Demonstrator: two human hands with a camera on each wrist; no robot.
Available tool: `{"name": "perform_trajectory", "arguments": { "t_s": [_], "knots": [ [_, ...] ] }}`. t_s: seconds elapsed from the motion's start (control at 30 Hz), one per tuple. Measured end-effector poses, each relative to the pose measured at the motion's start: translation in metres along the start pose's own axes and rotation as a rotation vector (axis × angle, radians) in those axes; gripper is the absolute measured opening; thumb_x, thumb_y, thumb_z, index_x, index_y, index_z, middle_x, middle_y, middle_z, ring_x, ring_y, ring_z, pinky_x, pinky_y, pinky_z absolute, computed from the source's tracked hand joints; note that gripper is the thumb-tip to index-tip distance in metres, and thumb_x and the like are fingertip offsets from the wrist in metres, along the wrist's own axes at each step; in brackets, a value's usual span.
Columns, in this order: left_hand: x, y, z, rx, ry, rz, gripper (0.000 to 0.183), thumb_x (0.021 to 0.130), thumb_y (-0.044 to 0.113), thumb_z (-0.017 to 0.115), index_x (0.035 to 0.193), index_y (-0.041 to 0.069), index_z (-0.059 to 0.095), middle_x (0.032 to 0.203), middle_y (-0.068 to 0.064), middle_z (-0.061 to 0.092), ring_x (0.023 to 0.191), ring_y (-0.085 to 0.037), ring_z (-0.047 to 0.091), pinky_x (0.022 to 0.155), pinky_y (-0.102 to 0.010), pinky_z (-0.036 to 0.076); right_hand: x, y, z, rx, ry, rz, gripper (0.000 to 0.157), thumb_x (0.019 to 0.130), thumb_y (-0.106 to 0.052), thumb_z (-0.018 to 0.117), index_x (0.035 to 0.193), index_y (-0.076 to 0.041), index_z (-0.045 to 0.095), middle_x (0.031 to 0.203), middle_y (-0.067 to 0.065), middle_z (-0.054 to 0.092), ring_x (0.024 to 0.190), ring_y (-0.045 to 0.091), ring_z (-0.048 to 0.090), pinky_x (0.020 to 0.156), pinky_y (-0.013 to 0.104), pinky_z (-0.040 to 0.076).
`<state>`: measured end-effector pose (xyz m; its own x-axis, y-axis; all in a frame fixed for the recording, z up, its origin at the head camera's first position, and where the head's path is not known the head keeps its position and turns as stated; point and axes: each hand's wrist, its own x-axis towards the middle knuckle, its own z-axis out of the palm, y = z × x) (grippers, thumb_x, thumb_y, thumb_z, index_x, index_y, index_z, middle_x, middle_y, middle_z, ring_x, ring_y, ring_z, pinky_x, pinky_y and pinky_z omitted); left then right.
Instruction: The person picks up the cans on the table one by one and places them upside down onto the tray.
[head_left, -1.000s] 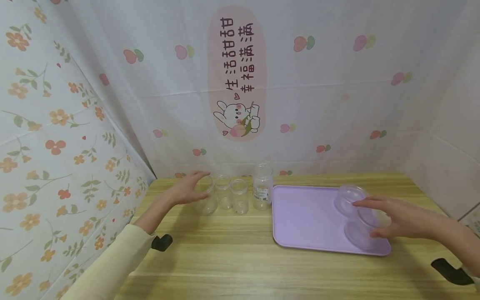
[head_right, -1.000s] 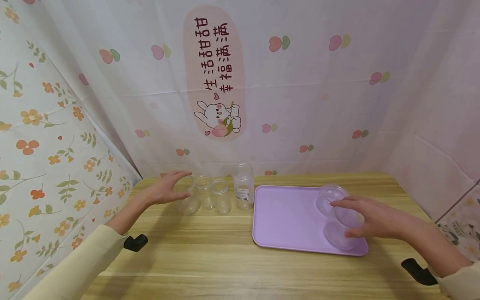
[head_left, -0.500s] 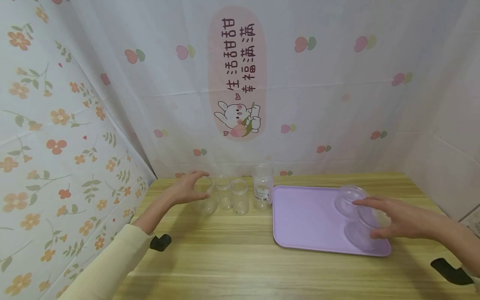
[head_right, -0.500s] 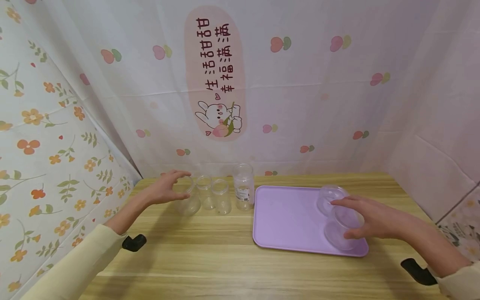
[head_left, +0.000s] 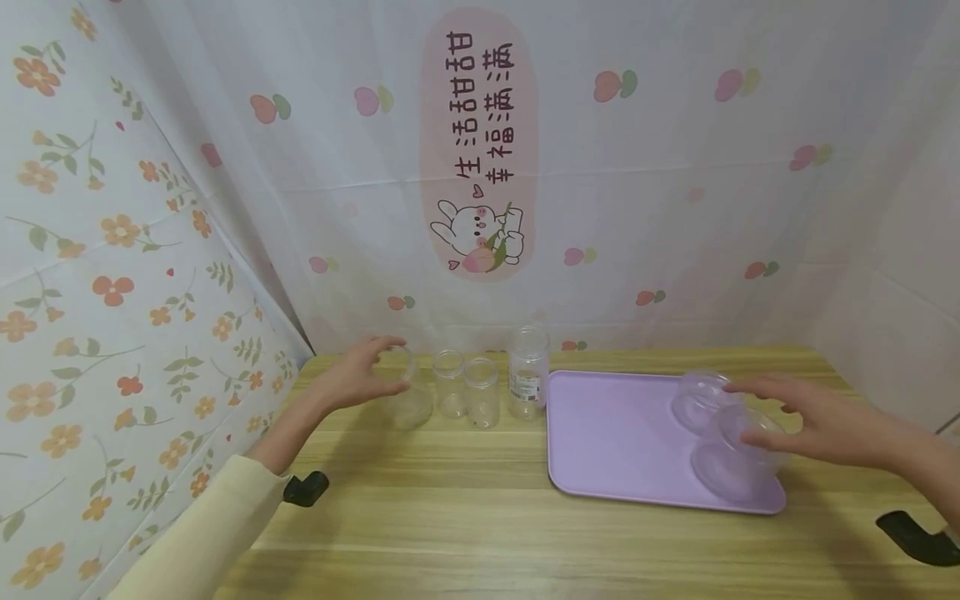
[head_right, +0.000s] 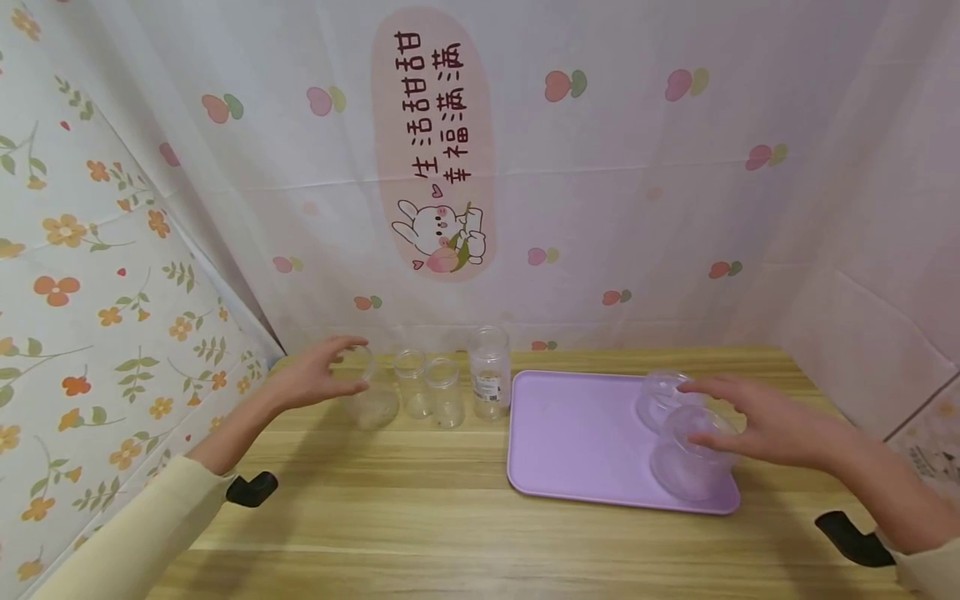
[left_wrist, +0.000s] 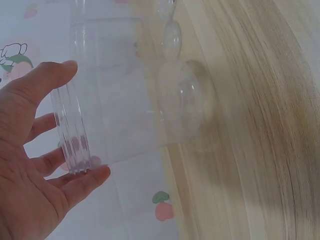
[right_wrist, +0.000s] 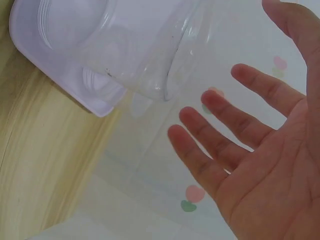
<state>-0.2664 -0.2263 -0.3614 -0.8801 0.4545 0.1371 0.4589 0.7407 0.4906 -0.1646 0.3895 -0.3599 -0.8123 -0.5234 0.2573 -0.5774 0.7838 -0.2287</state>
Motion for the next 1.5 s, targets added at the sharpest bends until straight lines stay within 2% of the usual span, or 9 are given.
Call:
{"name": "perform_trajectory", "arguments": {
  "t_s": [0.27, 0.47, 0.63, 0.77, 0.87, 1.03, 1.3, 1.4, 1.5],
  "knots": [
    [-0.008, -0.006, -0.005, -0.066, 0.013, -0.01, 0.069, 0.09, 0.029, 0.079, 0.146, 0.002, 0.049, 0.143, -0.024, 0.048, 0.123, -0.05, 0.052, 0.097, -0.062, 0.047, 0.002, 0.005, -0.002, 0.018, 0.063, -0.057, 0.056, 0.08, -0.017, 0.089, 0.13, -0.013, 0.065, 0.126, -0.001, 0.064, 0.102, 0.01, 0.062, 0.074, 0.031, 0.058],
    [-0.013, -0.01, -0.008, -0.11, 0.025, -0.005, 0.072, 0.091, 0.031, 0.079, 0.148, 0.001, 0.046, 0.147, -0.025, 0.045, 0.124, -0.052, 0.051, 0.098, -0.062, 0.046, 0.001, 0.008, -0.003, 0.039, 0.088, -0.064, 0.053, 0.081, -0.012, 0.087, 0.129, -0.012, 0.065, 0.125, 0.001, 0.065, 0.101, 0.007, 0.063, 0.074, 0.028, 0.057],
    [-0.019, -0.014, -0.01, -0.155, 0.045, -0.032, 0.074, 0.092, 0.033, 0.078, 0.151, 0.005, 0.044, 0.15, -0.024, 0.043, 0.128, -0.053, 0.048, 0.098, -0.061, 0.048, 0.0, 0.012, -0.003, 0.093, 0.083, -0.032, 0.05, 0.085, -0.007, 0.083, 0.131, -0.012, 0.064, 0.124, 0.002, 0.065, 0.102, 0.008, 0.063, 0.079, 0.019, 0.053],
    [-0.025, -0.019, -0.012, -0.214, 0.08, -0.049, 0.072, 0.093, 0.031, 0.078, 0.151, 0.006, 0.044, 0.148, -0.027, 0.044, 0.128, -0.053, 0.047, 0.099, -0.06, 0.047, 0.0, 0.014, -0.003, 0.144, 0.07, 0.017, 0.048, 0.09, -0.007, 0.078, 0.135, -0.014, 0.062, 0.127, -0.005, 0.062, 0.105, 0.005, 0.061, 0.084, 0.012, 0.048],
    [-0.029, -0.023, -0.013, -0.26, 0.103, -0.069, 0.071, 0.093, 0.03, 0.077, 0.151, 0.006, 0.044, 0.146, -0.027, 0.045, 0.129, -0.053, 0.047, 0.1, -0.06, 0.046, 0.0, 0.017, -0.002, 0.204, 0.077, 0.036, 0.047, 0.092, -0.003, 0.074, 0.136, -0.012, 0.061, 0.128, -0.011, 0.06, 0.107, 0.002, 0.06, 0.085, 0.011, 0.047],
    [-0.038, -0.027, -0.013, -0.364, 0.134, -0.108, 0.07, 0.095, 0.031, 0.075, 0.154, 0.011, 0.041, 0.148, -0.024, 0.044, 0.132, -0.051, 0.044, 0.101, -0.061, 0.045, 0.004, 0.019, -0.001, 0.35, 0.139, 0.028, 0.047, 0.093, 0.009, 0.067, 0.138, -0.001, 0.058, 0.13, -0.013, 0.061, 0.11, 0.001, 0.06, 0.086, 0.01, 0.048],
    [-0.05, -0.028, -0.004, -0.518, 0.209, -0.121, 0.066, 0.099, 0.029, 0.069, 0.157, 0.018, 0.038, 0.153, -0.021, 0.04, 0.129, -0.044, 0.05, 0.096, -0.057, 0.05, 0.008, 0.012, -0.001, 0.493, 0.217, 0.098, 0.044, 0.098, 0.01, 0.057, 0.141, -0.001, 0.054, 0.133, -0.006, 0.062, 0.113, 0.005, 0.062, 0.087, 0.013, 0.049],
    [-0.054, -0.026, 0.0, -0.591, 0.236, -0.114, 0.064, 0.101, 0.026, 0.067, 0.157, 0.016, 0.038, 0.154, -0.021, 0.038, 0.129, -0.044, 0.049, 0.099, -0.056, 0.048, 0.009, 0.009, -0.002, 0.577, 0.236, 0.08, 0.045, 0.1, 0.012, 0.052, 0.143, 0.003, 0.05, 0.135, 0.0, 0.061, 0.116, 0.008, 0.062, 0.09, 0.016, 0.05],
    [-0.056, -0.024, 0.004, -0.669, 0.25, -0.103, 0.061, 0.103, 0.022, 0.064, 0.157, 0.015, 0.037, 0.156, -0.021, 0.034, 0.132, -0.045, 0.046, 0.099, -0.048, 0.05, 0.01, 0.008, -0.002, 0.678, 0.253, 0.046, 0.046, 0.1, 0.015, 0.047, 0.145, 0.006, 0.046, 0.137, 0.006, 0.059, 0.119, 0.013, 0.062, 0.091, 0.02, 0.052]
  ]
}}
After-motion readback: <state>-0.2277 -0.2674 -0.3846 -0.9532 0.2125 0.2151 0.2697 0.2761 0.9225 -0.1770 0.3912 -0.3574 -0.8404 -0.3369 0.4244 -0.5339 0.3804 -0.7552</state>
